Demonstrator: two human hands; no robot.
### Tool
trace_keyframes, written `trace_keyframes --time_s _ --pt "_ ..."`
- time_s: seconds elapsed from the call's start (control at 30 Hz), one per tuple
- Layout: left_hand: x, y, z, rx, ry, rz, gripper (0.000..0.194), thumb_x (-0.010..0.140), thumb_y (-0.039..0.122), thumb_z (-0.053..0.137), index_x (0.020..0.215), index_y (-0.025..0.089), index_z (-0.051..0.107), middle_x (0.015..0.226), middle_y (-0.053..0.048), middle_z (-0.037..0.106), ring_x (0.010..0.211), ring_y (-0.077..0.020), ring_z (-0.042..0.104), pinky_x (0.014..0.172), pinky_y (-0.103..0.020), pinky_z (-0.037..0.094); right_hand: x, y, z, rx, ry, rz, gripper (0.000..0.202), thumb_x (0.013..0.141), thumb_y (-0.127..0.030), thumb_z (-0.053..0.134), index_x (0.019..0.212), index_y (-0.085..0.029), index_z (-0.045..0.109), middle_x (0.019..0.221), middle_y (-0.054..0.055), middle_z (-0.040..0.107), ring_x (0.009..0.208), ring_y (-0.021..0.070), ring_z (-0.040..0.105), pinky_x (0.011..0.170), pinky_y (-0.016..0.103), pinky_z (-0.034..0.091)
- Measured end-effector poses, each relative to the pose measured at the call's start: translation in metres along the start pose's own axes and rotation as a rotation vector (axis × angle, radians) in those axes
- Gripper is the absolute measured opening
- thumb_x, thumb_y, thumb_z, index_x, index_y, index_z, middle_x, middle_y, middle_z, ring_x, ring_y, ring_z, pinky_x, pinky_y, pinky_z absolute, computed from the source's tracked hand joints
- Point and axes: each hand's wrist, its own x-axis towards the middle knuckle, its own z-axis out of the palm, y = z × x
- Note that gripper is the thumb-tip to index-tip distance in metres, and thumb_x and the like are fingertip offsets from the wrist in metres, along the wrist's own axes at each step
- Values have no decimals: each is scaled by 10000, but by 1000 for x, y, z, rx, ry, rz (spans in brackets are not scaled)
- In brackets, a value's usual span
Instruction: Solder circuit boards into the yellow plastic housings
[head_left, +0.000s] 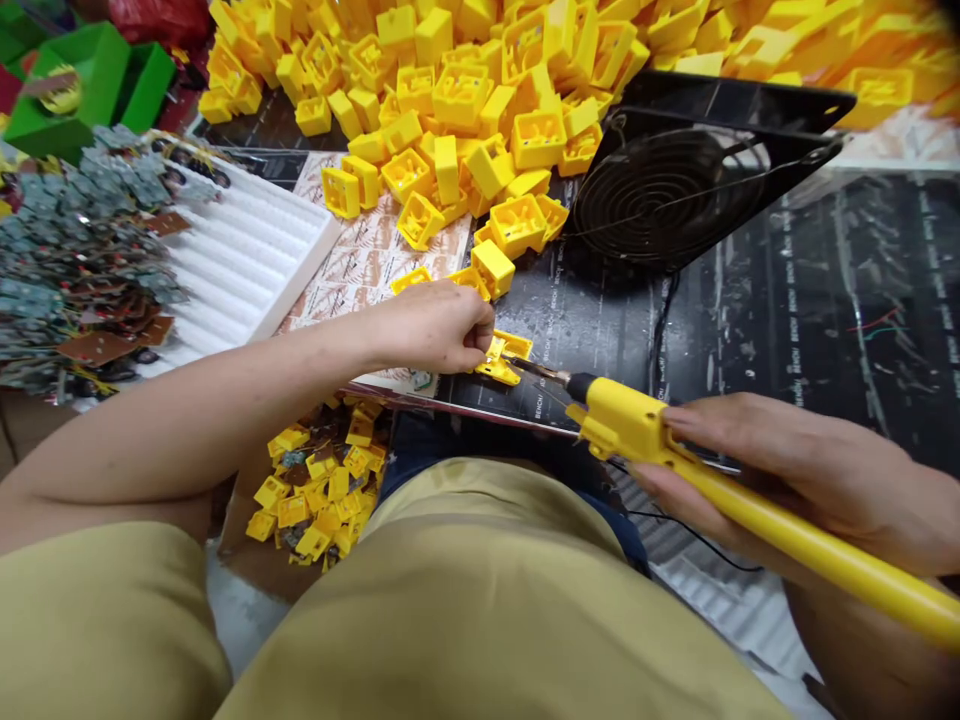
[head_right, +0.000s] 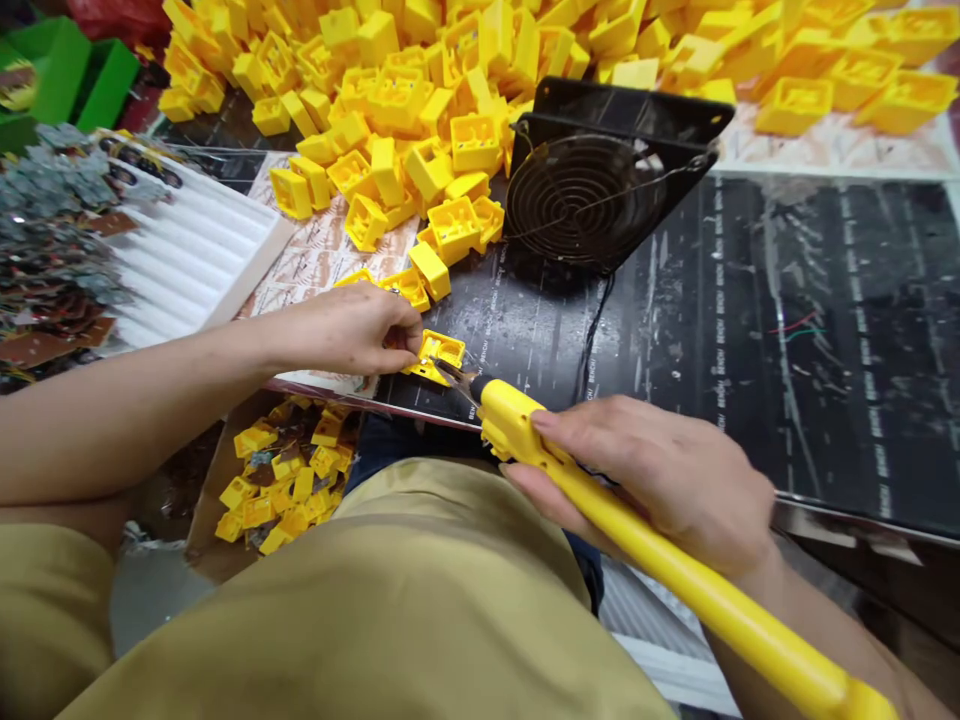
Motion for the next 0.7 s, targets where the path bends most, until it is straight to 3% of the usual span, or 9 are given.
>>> trace_keyframes --time_s 0.03,0.1,0.17,0.3,0.47,0.57,0.63,0.7 --pt "1 0 0 6 -4 -4 83 686 145 652 636 202 686 590 5 608 544 -126 482 600 -275 288 2 6 1 6 -69 -117 299 801 -234 796 1063 -298 666 778 -27 704 619 131 670 491 200 548" --pt "3 1 0 6 -10 -19 81 672 137 667 625 201 686 597 -3 617 553 -140 491 621 -287 304 4 17 3 -21 -122 -217 162 863 -272 736 991 -298 640 735 -31 684 587 131 661 455 205 541" --pt "5 2 -1 -3 -8 -24 78 658 132 682 615 198 685 589 -5 611 561 -150 499 638 -298 318 4 22 5 -67 -108 -194 91 904 -335 690 889 -292 611 713 -35 665 576 133 653 456 221 546" --pt "7 3 -2 -22 -20 -22 92 632 121 702 587 192 665 545 4 562 585 -158 522 662 -301 332 6 21 7 -120 -148 -231 158 945 -342 638 826 -249 591 702 -18 653 592 117 649 547 204 577" --pt "8 9 -7 184 -96 2 60 706 191 658 664 191 701 550 1 543 644 -171 567 659 -290 351 15 14 3 -132 -211 -355 175 825 -157 767 886 -163 603 744 28 658 667 113 652 636 206 574" --pt "7 13 -10 300 -125 31 128 759 215 611 764 193 737 654 -19 624 707 -174 597 658 -282 362 13 12 -7 -152 -237 -299 141 851 -148 740 891 -149 605 762 34 653 711 101 644 681 216 559" --pt "7 14 -10 343 -120 38 145 767 217 603 791 195 744 709 -24 658 715 -168 600 646 -276 358 8 13 -14 -188 -237 -256 88 936 -237 654 913 -163 613 808 41 670 735 85 642 681 201 538" --pt "6 14 -10 360 -107 46 146 761 210 600 789 199 743 714 -20 662 699 -160 594 626 -272 349 4 15 -17 -233 -235 -187 171 992 -323 567 908 -186 624 825 41 678 737 78 639 669 197 522"
